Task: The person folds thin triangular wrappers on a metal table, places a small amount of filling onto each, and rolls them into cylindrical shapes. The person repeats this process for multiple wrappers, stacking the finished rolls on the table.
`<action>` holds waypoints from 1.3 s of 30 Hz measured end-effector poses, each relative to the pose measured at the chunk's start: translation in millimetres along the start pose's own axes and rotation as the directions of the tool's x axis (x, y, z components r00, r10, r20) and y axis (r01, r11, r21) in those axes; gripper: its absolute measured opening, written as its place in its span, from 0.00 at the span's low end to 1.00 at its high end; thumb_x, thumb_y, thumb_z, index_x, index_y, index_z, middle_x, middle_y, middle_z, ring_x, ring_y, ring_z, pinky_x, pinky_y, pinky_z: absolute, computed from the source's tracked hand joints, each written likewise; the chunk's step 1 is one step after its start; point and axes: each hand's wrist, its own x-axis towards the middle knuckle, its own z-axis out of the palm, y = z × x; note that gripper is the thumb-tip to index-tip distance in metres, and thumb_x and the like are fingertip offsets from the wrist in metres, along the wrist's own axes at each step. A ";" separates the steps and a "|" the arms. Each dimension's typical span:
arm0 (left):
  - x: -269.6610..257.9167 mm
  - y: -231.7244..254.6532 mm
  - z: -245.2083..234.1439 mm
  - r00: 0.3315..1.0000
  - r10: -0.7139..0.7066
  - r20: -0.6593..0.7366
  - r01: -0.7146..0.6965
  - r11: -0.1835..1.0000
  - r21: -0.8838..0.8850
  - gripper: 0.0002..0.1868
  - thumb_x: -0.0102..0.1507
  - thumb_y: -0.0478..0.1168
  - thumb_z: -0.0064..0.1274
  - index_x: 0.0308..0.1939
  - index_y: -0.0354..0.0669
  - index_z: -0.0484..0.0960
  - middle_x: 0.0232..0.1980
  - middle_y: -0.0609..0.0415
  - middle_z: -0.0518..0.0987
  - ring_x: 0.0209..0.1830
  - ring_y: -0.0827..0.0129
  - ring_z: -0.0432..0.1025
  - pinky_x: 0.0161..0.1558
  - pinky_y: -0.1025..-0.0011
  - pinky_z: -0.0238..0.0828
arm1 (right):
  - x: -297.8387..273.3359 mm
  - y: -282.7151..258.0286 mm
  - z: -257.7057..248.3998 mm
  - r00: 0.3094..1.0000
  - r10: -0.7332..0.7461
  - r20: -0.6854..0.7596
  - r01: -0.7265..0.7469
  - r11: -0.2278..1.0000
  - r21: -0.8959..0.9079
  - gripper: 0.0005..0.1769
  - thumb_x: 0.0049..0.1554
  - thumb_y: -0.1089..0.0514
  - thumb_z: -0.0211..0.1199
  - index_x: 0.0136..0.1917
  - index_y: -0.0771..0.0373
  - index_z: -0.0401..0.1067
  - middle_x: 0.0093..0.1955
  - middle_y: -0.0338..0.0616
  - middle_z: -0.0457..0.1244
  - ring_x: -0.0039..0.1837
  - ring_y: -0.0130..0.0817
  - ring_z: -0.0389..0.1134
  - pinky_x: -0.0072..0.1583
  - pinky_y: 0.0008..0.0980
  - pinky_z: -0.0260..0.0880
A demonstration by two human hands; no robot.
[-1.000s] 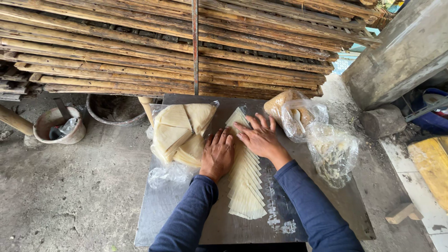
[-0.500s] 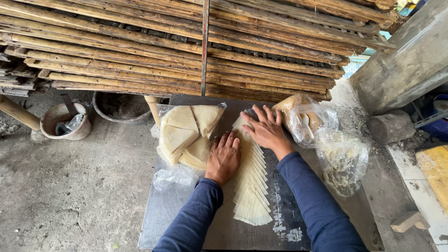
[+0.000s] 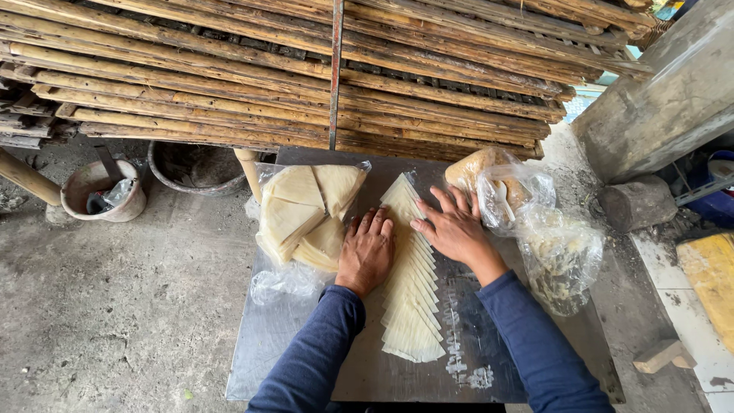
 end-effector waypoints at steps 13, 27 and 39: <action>-1.3 -9.4 18.9 1.000 0.005 -0.013 -0.005 1.000 0.012 0.18 0.70 0.42 0.38 0.59 0.36 0.73 0.73 0.46 0.69 0.73 0.53 0.62 0.72 0.50 0.53 | -120.4 -14.6 -28.8 0.984 -0.156 -0.087 0.157 0.988 -0.004 0.25 0.60 0.35 0.52 0.66 0.43 0.71 0.77 0.46 0.52 0.79 0.52 0.46 0.76 0.65 0.32; -73.3 43.8 -61.3 0.991 0.134 -0.017 -0.135 0.964 -0.229 0.15 0.68 0.39 0.48 0.56 0.37 0.79 0.65 0.40 0.75 0.60 0.47 0.73 0.60 0.57 0.71 | -232.4 -87.2 -16.6 0.961 -0.182 -0.208 0.217 0.963 0.160 0.34 0.59 0.30 0.51 0.76 0.37 0.61 0.81 0.47 0.45 0.80 0.57 0.41 0.74 0.67 0.27; -163.5 76.7 -51.7 0.999 0.032 -0.021 -0.034 0.998 -0.060 0.11 0.62 0.38 0.54 0.47 0.42 0.81 0.63 0.51 0.78 0.68 0.58 0.69 0.70 0.53 0.58 | -235.9 -72.7 -13.9 0.955 -0.183 -0.234 0.234 0.949 0.211 0.27 0.58 0.34 0.55 0.70 0.35 0.68 0.81 0.45 0.47 0.79 0.53 0.42 0.74 0.66 0.28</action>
